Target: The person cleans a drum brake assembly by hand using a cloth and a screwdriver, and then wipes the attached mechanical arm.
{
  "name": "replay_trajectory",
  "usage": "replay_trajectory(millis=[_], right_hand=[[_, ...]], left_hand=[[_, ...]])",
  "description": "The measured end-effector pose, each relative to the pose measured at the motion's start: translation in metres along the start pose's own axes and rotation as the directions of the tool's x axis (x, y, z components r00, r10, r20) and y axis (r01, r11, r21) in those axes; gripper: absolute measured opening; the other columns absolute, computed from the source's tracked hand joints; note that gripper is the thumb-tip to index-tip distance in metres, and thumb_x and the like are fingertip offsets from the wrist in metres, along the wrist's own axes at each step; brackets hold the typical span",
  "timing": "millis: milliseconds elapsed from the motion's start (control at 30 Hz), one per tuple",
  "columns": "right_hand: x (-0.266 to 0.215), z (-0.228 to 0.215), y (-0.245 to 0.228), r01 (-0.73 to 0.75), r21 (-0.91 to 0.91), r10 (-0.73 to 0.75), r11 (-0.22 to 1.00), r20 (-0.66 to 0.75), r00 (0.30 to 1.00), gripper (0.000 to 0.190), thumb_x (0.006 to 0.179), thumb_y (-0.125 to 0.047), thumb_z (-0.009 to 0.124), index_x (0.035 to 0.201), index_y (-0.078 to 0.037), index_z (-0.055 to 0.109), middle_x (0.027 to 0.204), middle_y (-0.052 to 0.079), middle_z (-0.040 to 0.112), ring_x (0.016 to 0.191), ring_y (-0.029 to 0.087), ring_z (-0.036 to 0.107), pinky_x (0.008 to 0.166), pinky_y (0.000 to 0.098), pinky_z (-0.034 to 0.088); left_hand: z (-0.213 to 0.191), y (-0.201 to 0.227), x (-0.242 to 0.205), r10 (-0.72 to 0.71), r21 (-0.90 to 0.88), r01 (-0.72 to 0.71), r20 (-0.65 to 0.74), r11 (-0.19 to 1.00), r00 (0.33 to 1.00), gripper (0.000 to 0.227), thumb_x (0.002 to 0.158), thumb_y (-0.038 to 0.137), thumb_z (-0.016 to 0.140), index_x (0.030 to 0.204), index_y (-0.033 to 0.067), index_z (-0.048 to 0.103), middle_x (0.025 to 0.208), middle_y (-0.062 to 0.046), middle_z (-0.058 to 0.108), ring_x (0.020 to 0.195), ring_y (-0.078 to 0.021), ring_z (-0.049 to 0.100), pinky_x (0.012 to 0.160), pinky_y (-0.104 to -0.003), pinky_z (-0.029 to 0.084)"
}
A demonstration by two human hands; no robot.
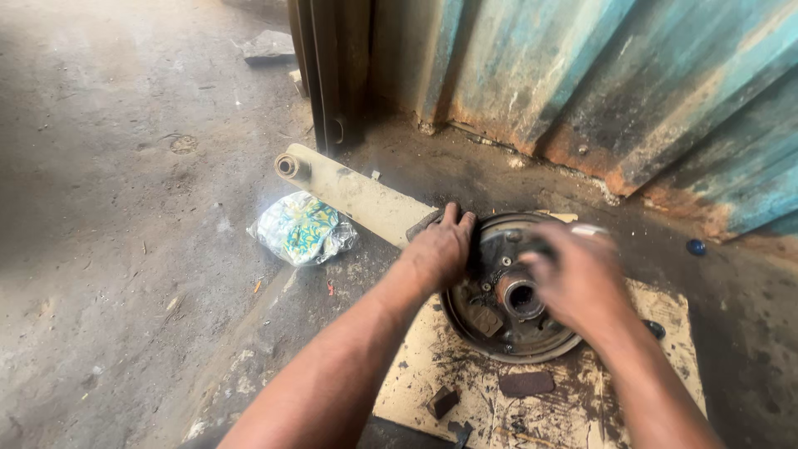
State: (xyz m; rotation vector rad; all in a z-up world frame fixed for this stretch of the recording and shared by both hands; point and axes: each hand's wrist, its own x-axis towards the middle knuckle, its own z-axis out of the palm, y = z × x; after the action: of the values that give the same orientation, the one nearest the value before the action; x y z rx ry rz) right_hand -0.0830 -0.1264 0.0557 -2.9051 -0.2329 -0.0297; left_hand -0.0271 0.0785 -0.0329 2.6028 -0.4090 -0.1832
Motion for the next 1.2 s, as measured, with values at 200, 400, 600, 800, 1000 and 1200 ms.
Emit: replay_trajectory(millis=[200,400,600,800,1000,1200], right_hand=[[-0.065,0.021,0.085,-0.14,0.587,0.32,0.797,-0.214,0.923,0.032,0.097,-0.014,0.071,0.129,-0.009,0.065,0.102,0.01,0.073,0.077,0.017,0.067,0.057,0.0296,0.054],[-0.052,0.026,0.122,0.167,0.714,0.219,0.68,-0.415,0.883,0.033,0.1,-0.011,0.07,0.131,-0.008,0.06,0.106,0.008,0.067,0.093,0.011,0.065,0.074,0.0225,0.055],[-0.067,0.007,0.074,-0.073,0.702,0.225,0.708,-0.126,0.966,0.034,0.093,-0.011,0.07,0.126,-0.01,0.065,0.1,0.012,0.074,0.079,0.015,0.07,0.062,0.0276,0.06],[-0.051,0.013,0.013,0.241,0.396,-0.17,0.886,-0.208,0.963,0.034,0.096,-0.014,0.064,0.13,-0.01,0.066,0.119,0.015,0.072,0.098,0.023,0.07,0.081,0.0386,0.062],[0.008,0.002,-0.05,0.175,-0.247,-0.052,0.953,0.435,0.899,0.045,0.099,-0.017,0.062,0.144,-0.02,0.054,0.11,0.009,0.072,0.098,0.019,0.068,0.111,0.0432,0.041],[0.015,0.013,-0.035,0.096,-0.248,-0.001,0.964,0.358,0.934,0.037,0.101,-0.032,0.061,0.137,-0.025,0.061,0.1,0.009,0.073,0.092,0.019,0.064,0.108,0.0433,0.041]], left_hand=[[-0.058,0.008,-0.02,0.063,-0.148,-0.12,-0.338,0.982,0.939,0.015,0.086,0.013,0.071,0.099,0.0038,0.071,0.105,-0.022,0.074,0.099,-0.0363,0.072,0.09,-0.044,0.058],[-0.006,0.041,-0.033,0.212,-0.022,-0.22,-0.192,0.975,0.958,0.019,0.081,0.013,0.069,0.1,0.01,0.074,0.092,-0.018,0.074,0.081,-0.0336,0.072,0.075,-0.044,0.059],[0.016,0.04,-0.045,0.202,0.046,-0.201,-0.013,0.978,0.979,0.023,0.093,0.028,0.062,0.098,0.0074,0.072,0.096,-0.018,0.076,0.088,-0.0308,0.073,0.081,-0.042,0.059],[-0.041,0.023,-0.044,-0.096,0.178,0.064,0.177,0.982,0.98,0.036,0.095,0.036,0.055,0.1,0.0056,0.074,0.1,-0.02,0.075,0.084,-0.0302,0.073,0.078,-0.04,0.059],[0.006,0.004,-0.023,-0.087,0.054,0.091,-0.074,0.994,0.993,0.037,0.104,0.033,0.054,0.116,-0.0014,0.06,0.094,-0.023,0.072,0.083,-0.032,0.072,0.075,-0.042,0.059],[-0.006,0.013,-0.022,-0.181,0.0,0.181,0.081,0.983,0.98,0.036,0.103,0.031,0.055,0.117,-0.0016,0.06,0.098,-0.018,0.072,0.084,-0.0244,0.075,0.074,-0.035,0.061]])
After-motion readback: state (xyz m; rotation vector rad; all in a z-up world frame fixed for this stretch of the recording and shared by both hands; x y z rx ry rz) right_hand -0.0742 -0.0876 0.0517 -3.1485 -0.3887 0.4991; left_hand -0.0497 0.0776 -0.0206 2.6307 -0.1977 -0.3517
